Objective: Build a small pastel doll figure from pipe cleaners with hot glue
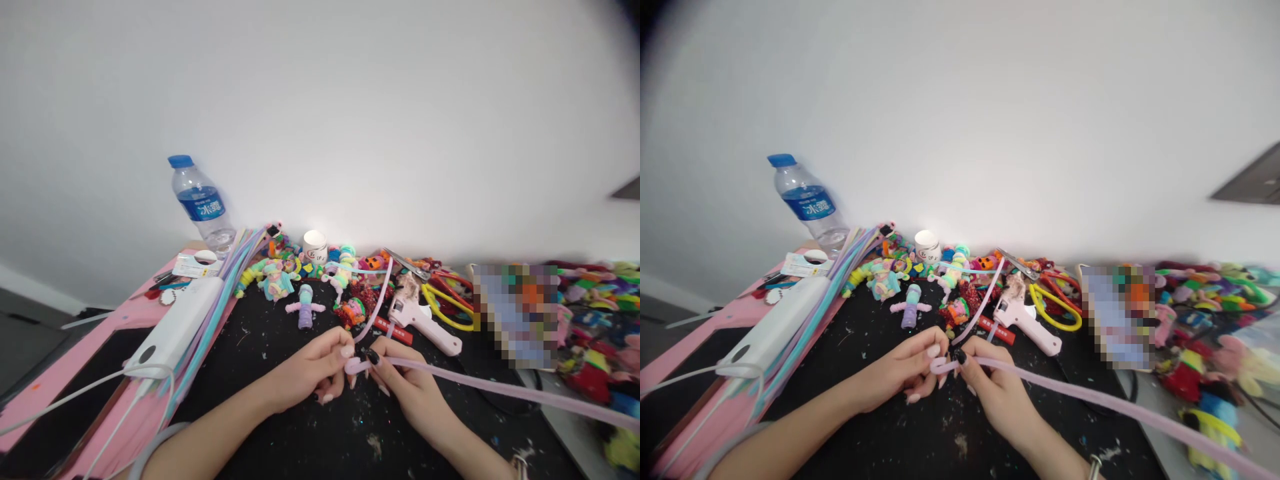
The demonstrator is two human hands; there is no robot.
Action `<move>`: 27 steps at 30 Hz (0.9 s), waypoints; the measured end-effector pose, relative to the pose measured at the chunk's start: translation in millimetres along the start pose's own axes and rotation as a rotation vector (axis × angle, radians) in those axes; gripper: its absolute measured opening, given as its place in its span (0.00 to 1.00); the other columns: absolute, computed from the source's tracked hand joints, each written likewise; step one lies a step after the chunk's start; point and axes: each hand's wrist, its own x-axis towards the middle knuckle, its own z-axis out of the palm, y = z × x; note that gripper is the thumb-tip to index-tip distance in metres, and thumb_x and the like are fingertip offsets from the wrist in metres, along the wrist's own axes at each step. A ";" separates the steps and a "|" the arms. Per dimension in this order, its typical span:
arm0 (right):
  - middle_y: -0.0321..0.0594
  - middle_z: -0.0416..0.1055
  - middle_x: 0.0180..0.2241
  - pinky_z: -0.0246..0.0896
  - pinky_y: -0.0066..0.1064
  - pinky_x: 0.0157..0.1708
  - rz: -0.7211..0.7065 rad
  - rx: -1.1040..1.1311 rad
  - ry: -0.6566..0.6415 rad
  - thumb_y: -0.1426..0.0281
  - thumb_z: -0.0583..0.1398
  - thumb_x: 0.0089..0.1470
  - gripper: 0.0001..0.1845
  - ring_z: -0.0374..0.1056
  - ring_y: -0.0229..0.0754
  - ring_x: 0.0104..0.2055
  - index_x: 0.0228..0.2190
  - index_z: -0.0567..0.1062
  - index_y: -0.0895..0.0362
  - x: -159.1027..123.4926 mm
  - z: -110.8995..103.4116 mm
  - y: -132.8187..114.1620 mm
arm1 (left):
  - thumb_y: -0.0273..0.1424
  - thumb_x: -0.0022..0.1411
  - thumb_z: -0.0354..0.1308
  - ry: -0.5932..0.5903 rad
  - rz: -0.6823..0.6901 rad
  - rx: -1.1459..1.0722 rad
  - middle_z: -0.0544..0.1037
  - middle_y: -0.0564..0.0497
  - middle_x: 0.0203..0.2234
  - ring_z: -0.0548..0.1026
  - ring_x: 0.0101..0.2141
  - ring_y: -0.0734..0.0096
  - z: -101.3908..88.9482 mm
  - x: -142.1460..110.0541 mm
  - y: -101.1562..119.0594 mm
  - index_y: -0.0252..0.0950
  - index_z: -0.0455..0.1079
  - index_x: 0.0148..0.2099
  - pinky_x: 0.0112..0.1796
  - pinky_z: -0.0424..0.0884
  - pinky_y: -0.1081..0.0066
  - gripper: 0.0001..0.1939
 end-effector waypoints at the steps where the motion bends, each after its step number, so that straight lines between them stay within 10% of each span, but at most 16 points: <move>1: 0.30 0.54 0.18 0.43 0.26 0.21 0.003 -0.003 0.002 0.60 0.52 0.58 0.19 0.48 0.34 0.21 0.21 0.64 0.58 0.0 0.2 -0.1 | 0.42 0.62 0.47 -0.019 -0.010 0.025 0.69 0.55 0.24 0.59 0.14 0.86 0.2 -0.2 -0.2 0.36 0.58 0.35 0.14 0.46 0.80 0.14; 27: 0.38 0.70 0.29 0.60 0.27 0.33 -0.235 -0.288 0.074 0.74 0.53 0.57 0.07 0.66 0.38 0.31 0.32 0.71 0.56 -1.4 1.3 -10.6 | 0.43 0.61 0.48 -0.065 -0.044 -0.036 0.54 0.59 0.16 0.48 0.16 0.82 6.3 -1.6 -2.1 0.35 0.55 0.25 0.17 0.43 0.74 0.19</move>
